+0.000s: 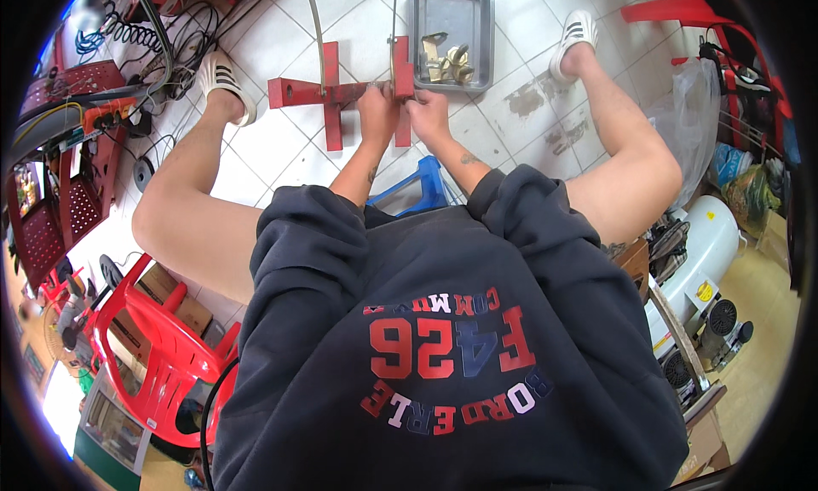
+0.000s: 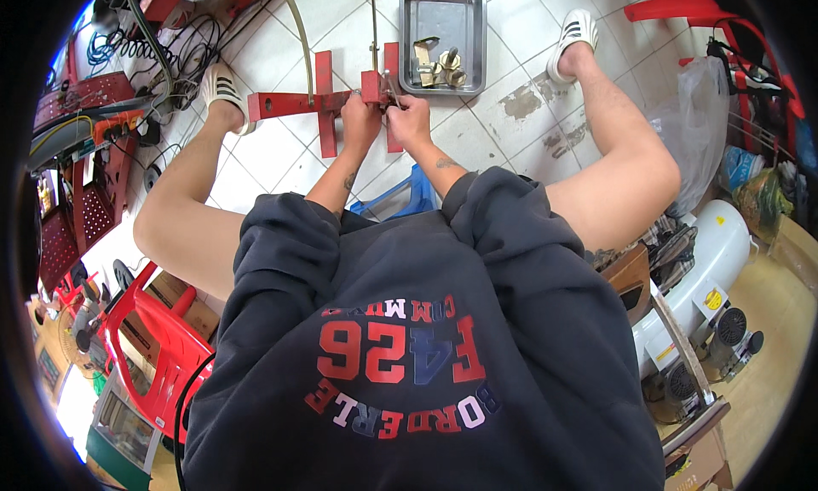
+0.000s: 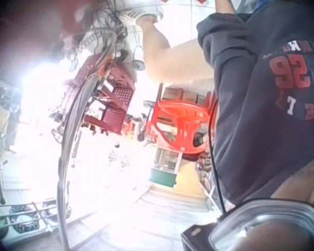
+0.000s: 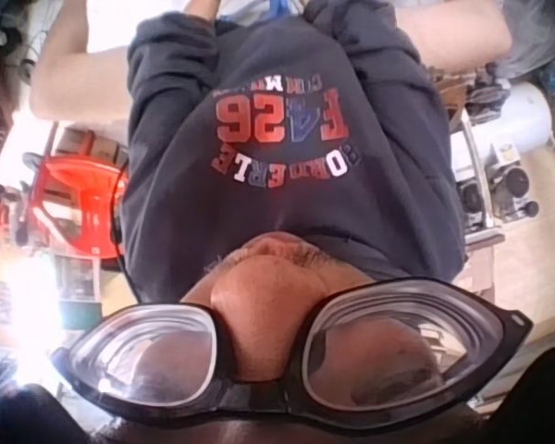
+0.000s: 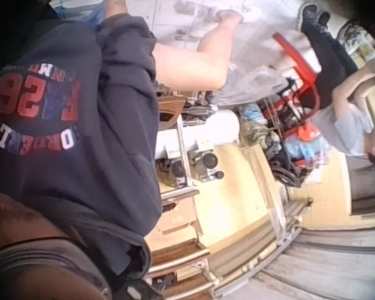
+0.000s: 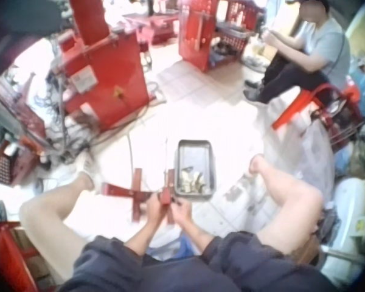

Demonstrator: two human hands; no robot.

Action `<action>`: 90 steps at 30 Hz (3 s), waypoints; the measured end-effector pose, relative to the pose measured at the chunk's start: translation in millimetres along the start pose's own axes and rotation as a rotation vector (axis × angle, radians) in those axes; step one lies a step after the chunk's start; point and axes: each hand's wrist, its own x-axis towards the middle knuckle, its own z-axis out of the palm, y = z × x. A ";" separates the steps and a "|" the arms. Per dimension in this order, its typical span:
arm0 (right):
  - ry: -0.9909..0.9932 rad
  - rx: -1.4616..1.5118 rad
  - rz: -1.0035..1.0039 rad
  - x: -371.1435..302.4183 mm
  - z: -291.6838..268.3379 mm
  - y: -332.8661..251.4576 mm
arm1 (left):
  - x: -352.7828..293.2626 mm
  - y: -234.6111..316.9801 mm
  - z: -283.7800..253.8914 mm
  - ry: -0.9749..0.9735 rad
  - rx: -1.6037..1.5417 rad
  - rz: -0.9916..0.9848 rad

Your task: The person sits on the floor and assembles a mechanical linkage using a red metal jig. They insert a bolt into the jig, place a brass-colored metal arm over it, and secure the assembly with a nut. The person then uses a wrench to tighten the nut on the arm.

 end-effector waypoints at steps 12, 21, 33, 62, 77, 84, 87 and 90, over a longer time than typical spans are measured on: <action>-0.103 -0.145 -0.106 17.3 -10.6 2.4 | 6.9 2.4 -4.2 0.022 0.055 -0.146; 0.266 -0.049 -0.095 43.4 -29.9 -18.1 | 25.3 -2.6 -25.0 0.268 -0.165 -0.518; -0.216 0.186 -0.430 5.9 -38.6 -239.1 | 50.3 198.5 -175.5 0.167 -0.592 -0.011; -0.214 0.751 -0.048 121.9 -119.1 -192.5 | 54.7 215.3 -286.2 -0.160 -0.143 0.267; -0.846 0.307 -0.140 -1.7 -61.8 -347.4 | 70.8 220.2 -296.1 0.105 -0.389 0.875; -0.867 0.421 -0.077 -0.7 -68.5 -334.7 | 60.5 218.8 -293.0 0.114 -0.443 0.772; -0.660 0.248 -0.222 -4.6 -57.9 -333.8 | 65.8 212.3 -287.0 0.090 -0.448 0.756; -0.757 0.352 -0.215 13.1 -55.2 -316.6 | 72.4 209.4 -280.7 0.048 -0.403 0.731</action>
